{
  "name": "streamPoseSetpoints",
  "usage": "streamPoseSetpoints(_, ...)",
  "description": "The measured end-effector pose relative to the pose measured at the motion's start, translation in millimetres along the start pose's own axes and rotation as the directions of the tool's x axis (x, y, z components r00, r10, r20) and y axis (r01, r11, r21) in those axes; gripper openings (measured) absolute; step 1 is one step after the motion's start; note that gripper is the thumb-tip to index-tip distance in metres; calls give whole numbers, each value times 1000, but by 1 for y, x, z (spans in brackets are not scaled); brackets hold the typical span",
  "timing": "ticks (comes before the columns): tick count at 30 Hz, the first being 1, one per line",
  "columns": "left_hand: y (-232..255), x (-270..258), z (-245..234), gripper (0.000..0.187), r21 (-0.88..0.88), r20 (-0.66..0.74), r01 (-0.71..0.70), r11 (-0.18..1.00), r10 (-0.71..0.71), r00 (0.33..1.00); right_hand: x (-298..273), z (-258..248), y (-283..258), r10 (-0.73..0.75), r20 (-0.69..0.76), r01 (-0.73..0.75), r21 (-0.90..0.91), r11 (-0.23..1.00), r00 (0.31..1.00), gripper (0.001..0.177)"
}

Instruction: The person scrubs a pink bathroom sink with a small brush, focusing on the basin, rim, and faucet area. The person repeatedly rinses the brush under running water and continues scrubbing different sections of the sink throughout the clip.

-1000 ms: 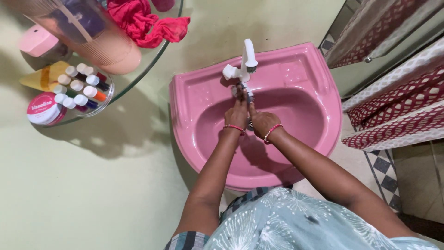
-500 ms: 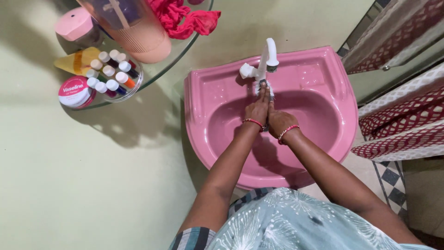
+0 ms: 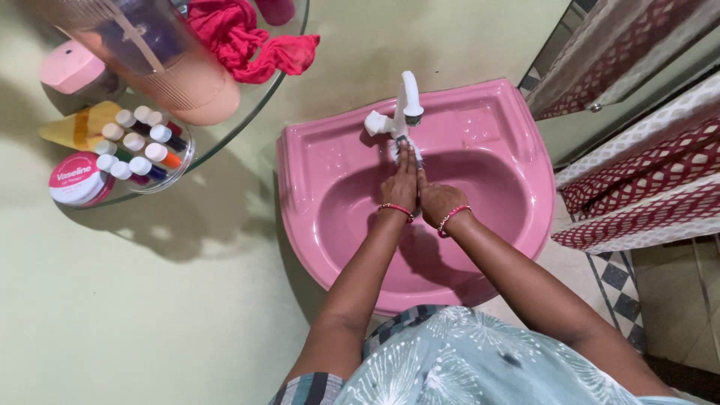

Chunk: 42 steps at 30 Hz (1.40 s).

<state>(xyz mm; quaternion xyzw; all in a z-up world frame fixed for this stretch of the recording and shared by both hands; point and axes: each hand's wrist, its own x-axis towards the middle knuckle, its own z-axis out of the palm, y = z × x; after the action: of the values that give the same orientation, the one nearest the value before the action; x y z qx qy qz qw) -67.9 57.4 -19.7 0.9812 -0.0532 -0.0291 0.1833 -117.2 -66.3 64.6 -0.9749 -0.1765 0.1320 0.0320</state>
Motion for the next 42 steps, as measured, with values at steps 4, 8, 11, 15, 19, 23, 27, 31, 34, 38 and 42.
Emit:
streamPoseSetpoints(4,24,-2,-4,81,14,-101,-39,999,40,994,-12,-18,13,30,14,-30,37,999,999,76)
streamPoseSetpoints(8,29,-16,-20,79,-14,-155,34,999,-36,987,-41,-38,14,-18,-95,39,231,972,995,79)
streamPoseSetpoints(11,23,-24,-39,79,-10,-169,104,995,-104,980,-56,-42,12,-54,-239,114,245,963,969,65)
streamPoseSetpoints(15,15,-32,-56,76,-48,-177,188,981,-193,965,-51,-40,-1,-112,-300,143,87,986,947,55)
streamPoseSetpoints(19,2,-26,-42,56,82,-265,216,973,-188,946,-41,-31,-18,-243,-301,236,-61,970,922,59)
streamPoseSetpoints(23,-31,-14,-7,46,-71,-334,88,994,-107,936,-18,-33,-29,-296,-287,277,-105,955,911,61)
streamPoseSetpoints(27,-69,6,21,38,-286,-406,-26,958,-97,909,7,-37,-37,-276,-169,246,-176,953,946,61)
streamPoseSetpoints(31,-91,24,35,43,-297,-460,-64,953,-83,884,27,-26,-33,-293,-281,272,-112,956,914,57)
streamPoseSetpoints(34,-89,33,23,49,-109,-499,-71,991,7,867,37,-21,-27,-276,-282,264,-79,961,919,52)
streamPoseSetpoints(38,-53,6,-11,45,-163,-371,37,986,-96,924,32,-11,-20,-322,-222,290,-163,943,921,63)
streamPoseSetpoints(42,-30,-17,-36,44,-212,-270,74,974,-131,954,35,4,-23,-350,-247,275,-293,916,903,65)
